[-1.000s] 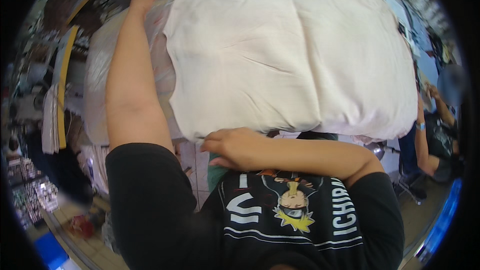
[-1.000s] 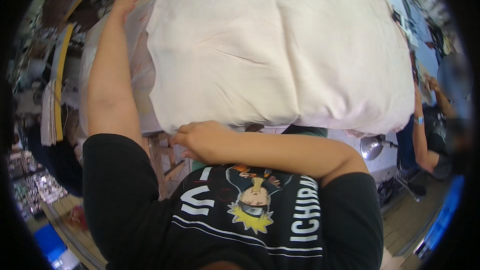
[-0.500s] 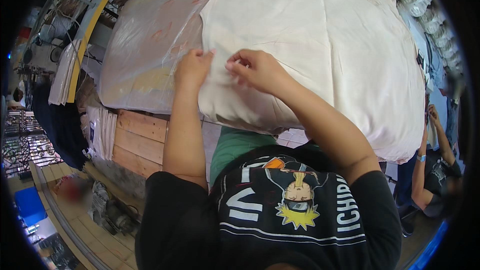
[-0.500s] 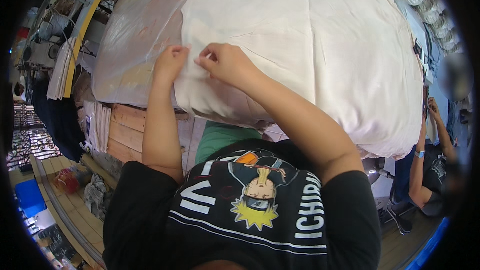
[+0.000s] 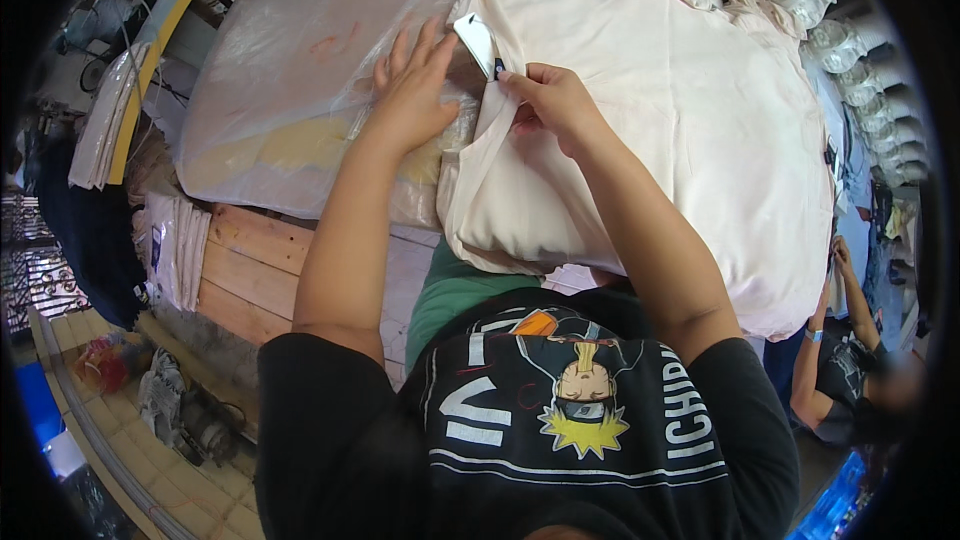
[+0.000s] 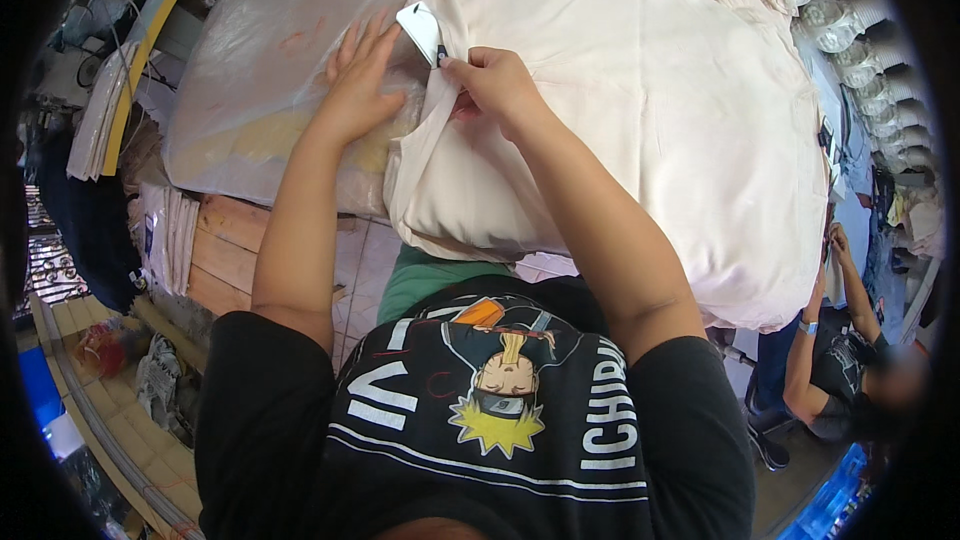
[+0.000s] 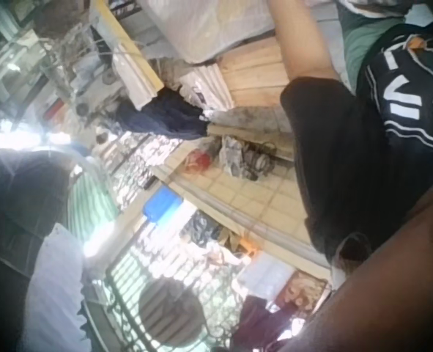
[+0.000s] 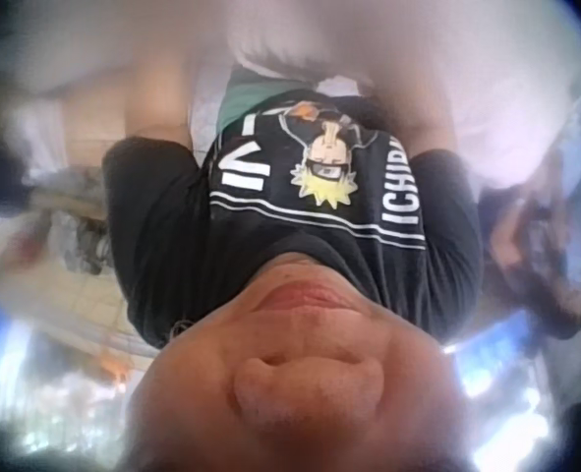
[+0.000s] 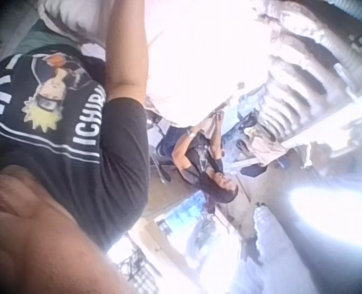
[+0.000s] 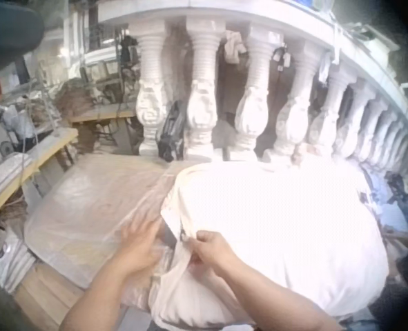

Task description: The person folds a shirt by placing a piece of cardboard on it, folding the sides and sleeves over the board, and then tucking the bottom edge into the neck area.

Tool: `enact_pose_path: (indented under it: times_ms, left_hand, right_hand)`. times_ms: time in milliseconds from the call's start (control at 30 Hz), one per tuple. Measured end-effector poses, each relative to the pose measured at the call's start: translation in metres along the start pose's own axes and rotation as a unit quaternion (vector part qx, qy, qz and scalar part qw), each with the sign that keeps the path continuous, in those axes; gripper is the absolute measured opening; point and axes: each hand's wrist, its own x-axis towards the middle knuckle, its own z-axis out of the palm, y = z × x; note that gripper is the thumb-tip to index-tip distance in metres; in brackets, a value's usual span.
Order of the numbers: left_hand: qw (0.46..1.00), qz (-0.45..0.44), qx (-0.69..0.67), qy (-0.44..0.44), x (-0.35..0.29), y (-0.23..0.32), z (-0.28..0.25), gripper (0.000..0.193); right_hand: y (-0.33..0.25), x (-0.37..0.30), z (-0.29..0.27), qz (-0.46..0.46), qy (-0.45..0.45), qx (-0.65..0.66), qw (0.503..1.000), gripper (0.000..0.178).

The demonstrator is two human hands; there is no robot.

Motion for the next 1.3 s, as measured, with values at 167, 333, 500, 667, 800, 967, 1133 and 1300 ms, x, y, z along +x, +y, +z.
enact_pose_path:
  times_ms: [167,333,500,667,800,967,1133,1300]
  left_hand:
    - [0.793,-0.246,-0.504,-0.238,0.031,-0.001,0.005,0.067]
    - [0.417,-0.235,-0.865,-0.153,0.02,0.013,0.016,0.052]
    - [0.506,-0.242,-0.823,-0.088,0.024,0.033,0.026,0.052]
    - [0.844,-0.152,-0.508,-0.079,0.029,-0.023,0.003,0.065]
    - [0.955,-0.156,-0.084,-0.237,0.025,-0.083,-0.058,0.078]
    - [0.924,-0.199,0.058,-0.321,0.04,-0.091,-0.032,0.071]
    - [0.937,-0.284,-0.011,-0.204,0.097,-0.053,0.065,0.05]
    - [0.957,-0.278,-0.046,-0.074,0.118,-0.099,0.12,0.033]
  right_hand:
    - [-0.005,-0.003,0.002,-0.011,0.002,0.0,1.0,0.021]
    - [-0.006,-0.003,0.002,-0.04,0.0,0.04,0.998,0.027]
    - [-0.008,-0.007,0.0,-0.052,-0.002,0.049,0.997,0.027]
    - [-0.013,-0.016,0.01,-0.041,-0.055,0.028,0.997,0.032]
    - [0.003,-0.021,0.017,-0.182,-0.035,-0.161,0.969,0.039]
    - [0.005,-0.053,-0.017,-0.231,-0.022,-0.213,0.949,0.031]
    - [0.015,-0.1,-0.079,-0.195,0.056,-0.255,0.945,0.023]
    - [0.042,-0.166,-0.146,-0.212,0.199,-0.257,0.922,0.02]
